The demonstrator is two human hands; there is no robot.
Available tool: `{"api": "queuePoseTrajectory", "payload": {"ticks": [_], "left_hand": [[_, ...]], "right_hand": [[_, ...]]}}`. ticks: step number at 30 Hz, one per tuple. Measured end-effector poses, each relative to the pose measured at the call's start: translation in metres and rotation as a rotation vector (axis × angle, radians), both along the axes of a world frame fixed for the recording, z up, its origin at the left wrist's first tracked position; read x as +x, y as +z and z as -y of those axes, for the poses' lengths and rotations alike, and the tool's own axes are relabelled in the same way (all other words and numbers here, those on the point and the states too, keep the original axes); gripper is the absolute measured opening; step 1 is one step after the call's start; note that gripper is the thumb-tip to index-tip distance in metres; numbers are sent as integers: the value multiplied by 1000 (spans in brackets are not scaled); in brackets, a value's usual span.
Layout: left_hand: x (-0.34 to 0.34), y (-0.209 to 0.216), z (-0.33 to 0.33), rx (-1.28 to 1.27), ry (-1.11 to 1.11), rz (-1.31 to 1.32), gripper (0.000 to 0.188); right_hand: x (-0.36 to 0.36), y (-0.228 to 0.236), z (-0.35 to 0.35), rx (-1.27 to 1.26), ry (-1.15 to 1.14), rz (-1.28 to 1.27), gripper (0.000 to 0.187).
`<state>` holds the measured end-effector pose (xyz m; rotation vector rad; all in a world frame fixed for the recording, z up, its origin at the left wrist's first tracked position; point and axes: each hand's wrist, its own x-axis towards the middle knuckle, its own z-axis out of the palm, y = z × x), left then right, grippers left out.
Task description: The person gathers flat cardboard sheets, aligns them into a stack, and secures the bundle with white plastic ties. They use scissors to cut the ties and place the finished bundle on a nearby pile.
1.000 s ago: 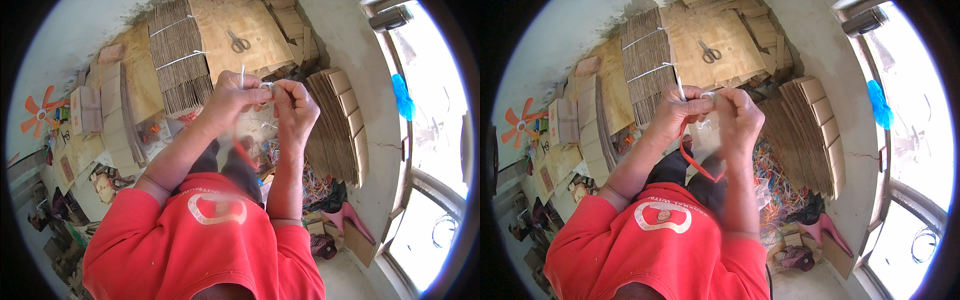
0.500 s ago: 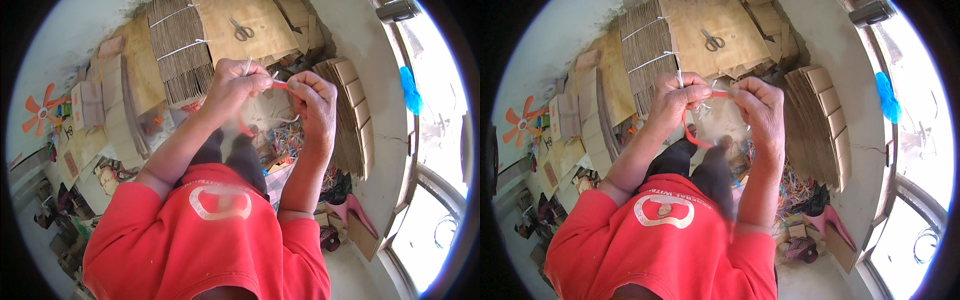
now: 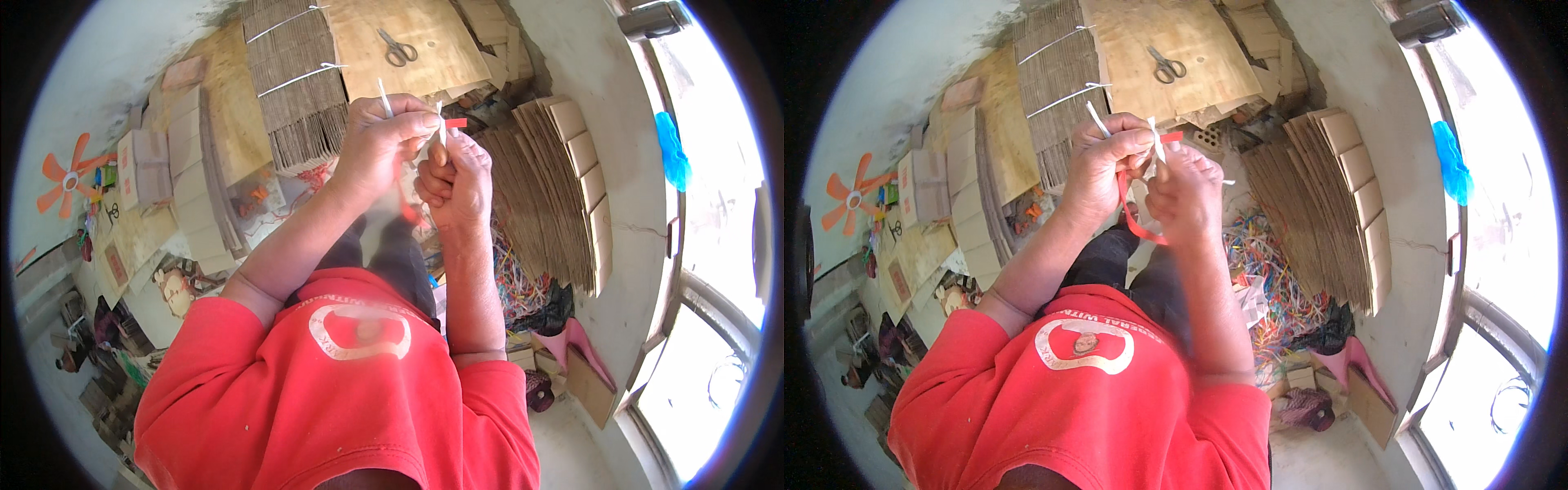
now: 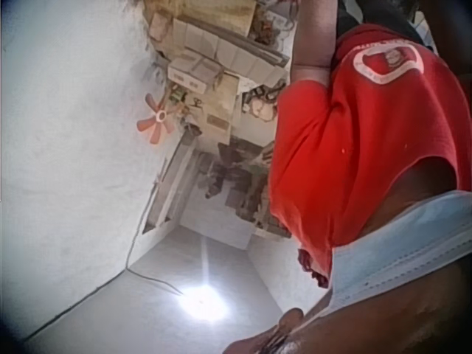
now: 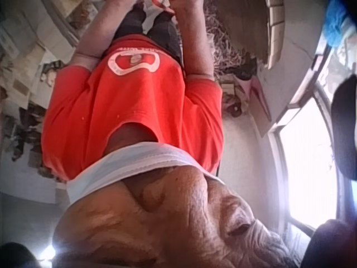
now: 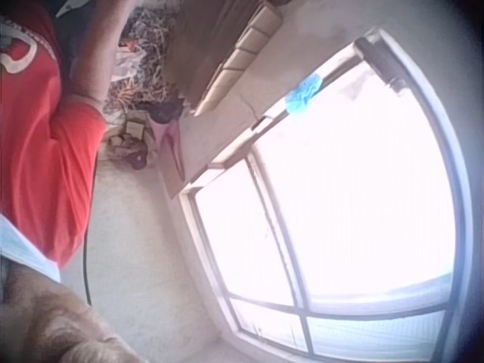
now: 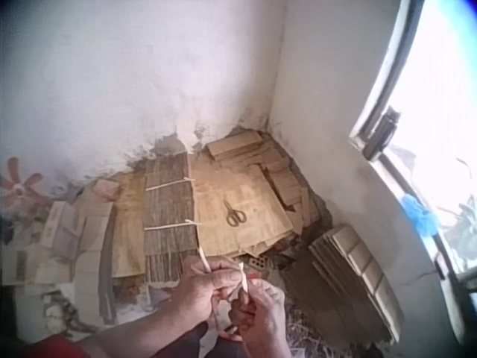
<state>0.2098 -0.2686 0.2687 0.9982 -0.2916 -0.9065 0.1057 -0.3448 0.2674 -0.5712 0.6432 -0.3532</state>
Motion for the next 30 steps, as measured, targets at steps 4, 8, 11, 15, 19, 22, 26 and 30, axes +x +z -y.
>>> {"api": "queuePoseTrajectory", "payload": {"ticks": [4, 8, 11, 15, 19, 22, 26, 30], "left_hand": [[2, -1, 0, 13, -28, -28, 13], [6, 0, -1, 34, -133, -99, 14], [8, -1, -1, 55, -163, -127, 14], [10, -3, -4, 113, -181, -130, 15], [11, -7, -8, 113, -147, -159, 20], [14, -7, -12, 82, -131, -191, 25], [21, -9, -19, 42, -245, -88, 29], [21, -2, -21, 88, -273, -14, 26]], "right_hand": [[2, -10, 4, 7, -1, 140, 40], [-2, -13, 14, -45, 44, 103, 41], [-4, -7, 20, -199, 88, 34, 41], [-7, -6, 30, -796, 135, -234, 46], [-5, 3, 34, -1038, 171, -270, 42], [-3, 9, 33, -1072, 179, -300, 37], [-3, 11, 32, -1082, 191, -288, 34], [-4, 15, 30, -1102, 206, -308, 31]]}}
